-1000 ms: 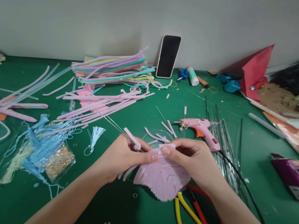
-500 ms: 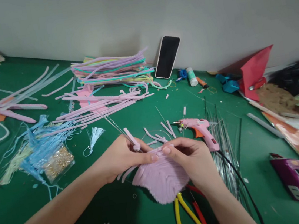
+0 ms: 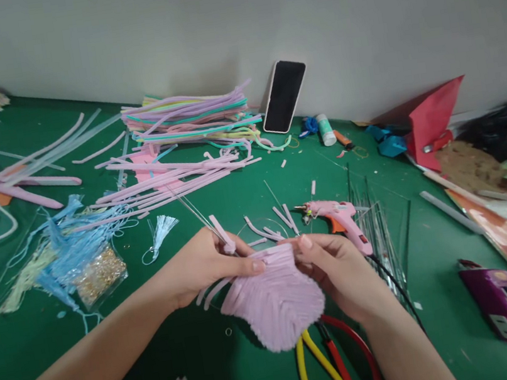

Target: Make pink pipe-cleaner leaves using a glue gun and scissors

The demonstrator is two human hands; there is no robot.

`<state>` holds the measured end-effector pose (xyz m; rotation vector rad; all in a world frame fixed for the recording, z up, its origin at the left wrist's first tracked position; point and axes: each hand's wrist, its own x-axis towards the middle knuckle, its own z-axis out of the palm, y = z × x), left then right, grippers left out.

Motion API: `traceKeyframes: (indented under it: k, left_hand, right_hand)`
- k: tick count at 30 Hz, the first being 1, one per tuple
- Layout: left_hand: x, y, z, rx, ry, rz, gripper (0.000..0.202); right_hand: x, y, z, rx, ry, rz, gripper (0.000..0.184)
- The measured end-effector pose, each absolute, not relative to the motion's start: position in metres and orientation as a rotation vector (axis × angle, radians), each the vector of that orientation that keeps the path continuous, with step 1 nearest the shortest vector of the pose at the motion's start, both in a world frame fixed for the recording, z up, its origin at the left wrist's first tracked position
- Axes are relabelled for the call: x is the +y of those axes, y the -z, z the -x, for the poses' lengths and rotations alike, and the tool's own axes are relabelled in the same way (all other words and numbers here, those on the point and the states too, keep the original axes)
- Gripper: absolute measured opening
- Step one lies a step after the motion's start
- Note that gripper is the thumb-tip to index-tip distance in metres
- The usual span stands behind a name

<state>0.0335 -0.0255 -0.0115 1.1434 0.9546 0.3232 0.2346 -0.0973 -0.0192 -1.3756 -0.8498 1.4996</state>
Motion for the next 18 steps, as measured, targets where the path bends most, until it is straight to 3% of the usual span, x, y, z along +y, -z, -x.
traceKeyframes:
  k: [8,15,18]
  left_hand:
    - [-0.0249,0.0113,-0.0329,0.932,-0.311,-1.125,0.016]
    - [-0.0251,0.0133,-0.0339,0.945,-0.317,-1.102,0.018]
    - [-0.0241,0.0132,-0.0339,0.95,-0.332,-1.081,0.019]
  right_hand:
    - [-0.0953,0.0177,-0.2321,-0.983,-1.324,1.464,0.01]
    - [-0.0962,0.0183,-0.2313,-1.111,-1.206,1.566,0.022]
    - [-0.0963,0.0198,-0.2328,-1.146,-1.265,1.538,0.037]
